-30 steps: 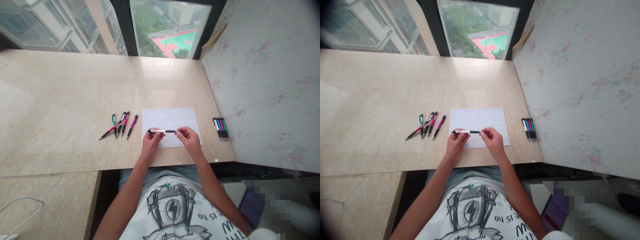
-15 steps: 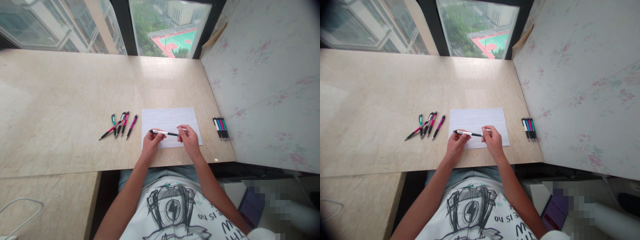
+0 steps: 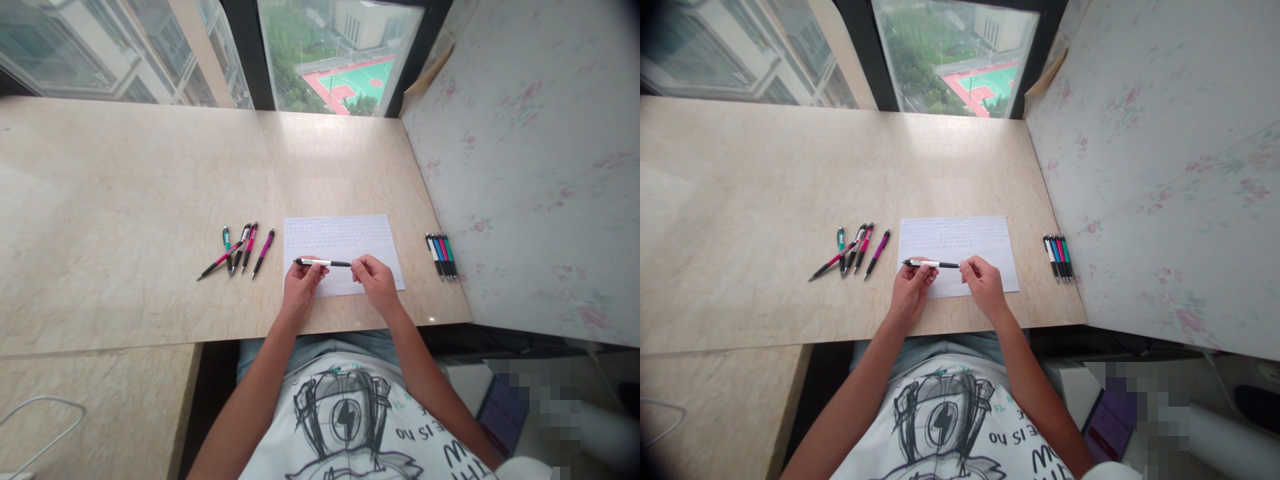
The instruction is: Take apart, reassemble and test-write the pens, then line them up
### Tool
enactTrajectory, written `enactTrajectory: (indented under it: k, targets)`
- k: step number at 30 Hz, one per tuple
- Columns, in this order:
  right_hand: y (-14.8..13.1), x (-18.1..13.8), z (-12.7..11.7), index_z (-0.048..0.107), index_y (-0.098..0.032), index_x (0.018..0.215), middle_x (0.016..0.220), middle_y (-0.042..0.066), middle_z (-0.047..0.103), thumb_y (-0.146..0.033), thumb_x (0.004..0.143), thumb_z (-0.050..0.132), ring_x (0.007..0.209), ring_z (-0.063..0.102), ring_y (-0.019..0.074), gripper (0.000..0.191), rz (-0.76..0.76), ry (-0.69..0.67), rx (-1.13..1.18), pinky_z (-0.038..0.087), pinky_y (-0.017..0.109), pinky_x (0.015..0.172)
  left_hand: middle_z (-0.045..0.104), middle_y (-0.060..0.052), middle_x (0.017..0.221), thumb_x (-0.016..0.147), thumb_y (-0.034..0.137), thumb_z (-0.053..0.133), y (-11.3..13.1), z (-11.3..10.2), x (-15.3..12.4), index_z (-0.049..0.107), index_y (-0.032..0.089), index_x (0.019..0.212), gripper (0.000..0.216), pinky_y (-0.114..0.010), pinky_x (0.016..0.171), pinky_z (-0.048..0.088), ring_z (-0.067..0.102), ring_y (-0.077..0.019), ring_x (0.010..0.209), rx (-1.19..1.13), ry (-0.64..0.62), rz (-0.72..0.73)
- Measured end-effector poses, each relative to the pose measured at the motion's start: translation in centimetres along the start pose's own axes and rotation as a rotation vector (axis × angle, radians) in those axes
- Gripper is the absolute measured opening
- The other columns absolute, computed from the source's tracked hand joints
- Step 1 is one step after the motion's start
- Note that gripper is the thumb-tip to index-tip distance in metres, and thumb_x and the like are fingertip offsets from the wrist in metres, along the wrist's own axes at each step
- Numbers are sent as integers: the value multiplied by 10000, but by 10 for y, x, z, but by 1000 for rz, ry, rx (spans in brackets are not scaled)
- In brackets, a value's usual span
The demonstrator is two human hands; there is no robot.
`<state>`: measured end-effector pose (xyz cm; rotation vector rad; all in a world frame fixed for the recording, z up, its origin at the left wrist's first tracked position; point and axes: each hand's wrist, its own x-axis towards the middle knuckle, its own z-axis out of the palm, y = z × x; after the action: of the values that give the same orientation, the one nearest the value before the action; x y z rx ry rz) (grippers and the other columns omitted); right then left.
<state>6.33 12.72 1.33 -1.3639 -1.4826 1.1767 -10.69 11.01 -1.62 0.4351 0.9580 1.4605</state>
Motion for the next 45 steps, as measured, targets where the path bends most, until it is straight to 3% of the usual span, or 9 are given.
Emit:
enactTrajectory:
  k: [8,17,21,24,27,31,36,40,45]
  targets:
    - [5,0,6,411,-220,617,553,-57,404,-439,980,433,526,375,111,425,-5,55,-131,300,263,539,714,-15,792,760,277,808,-3,-3,1,700,184,887,191,-219,682,468,632,-102,702,40,-49,20]
    - [1,0,6,474,-213,583,533,-40,485,-414,983,433,520,460,120,449,20,6,-135,362,258,553,706,-24,823,768,294,798,-2,-1,1,700,186,901,198,-229,695,470,613,-102,710,26,-31,18]
    - [-6,-1,0,666,-199,870,815,33,694,-305,960,472,707,606,175,239,-106,-7,-361,459,292,656,681,-21,813,759,308,801,-4,-3,2,703,181,911,221,-249,704,475,614,-118,726,66,-17,39]
    - [-15,-2,0,668,-193,1086,1029,88,708,-225,951,478,946,619,237,235,-286,41,-513,493,364,829,683,-28,815,762,327,796,-6,-5,2,705,182,926,237,-270,711,477,619,-135,732,144,-25,61]
    - [-24,-3,5,676,-195,1064,1021,91,704,-229,938,548,989,599,261,182,-380,-14,-590,485,401,898,686,-23,827,775,325,785,-7,-6,1,707,191,924,215,-277,743,476,622,-138,750,184,-52,91]
    - [-28,-1,13,677,-201,1024,979,83,690,-216,906,625,956,601,256,130,-390,-126,-626,503,396,863,690,-16,820,775,327,785,-9,-8,2,704,196,921,212,-281,760,477,627,-144,764,224,-69,105]
    - [-20,0,17,650,-217,1121,982,66,685,-168,895,611,837,632,203,234,-331,-189,-481,530,349,763,694,-20,800,778,350,781,-8,-8,1,693,192,869,203,-283,748,481,625,-148,747,217,-91,94]
    - [-9,2,14,544,-248,1321,951,39,686,-193,879,609,773,657,170,450,-193,-124,-190,562,318,712,712,-44,846,828,364,735,-5,-6,0,700,192,893,187,-286,756,482,621,-141,753,178,-103,77]
    - [5,8,2,342,-283,1483,988,40,690,-308,850,672,866,699,206,714,-27,3,200,598,395,793,719,-50,859,842,360,720,-3,-3,-1,705,188,874,175,-270,741,476,619,-131,750,151,-87,55]
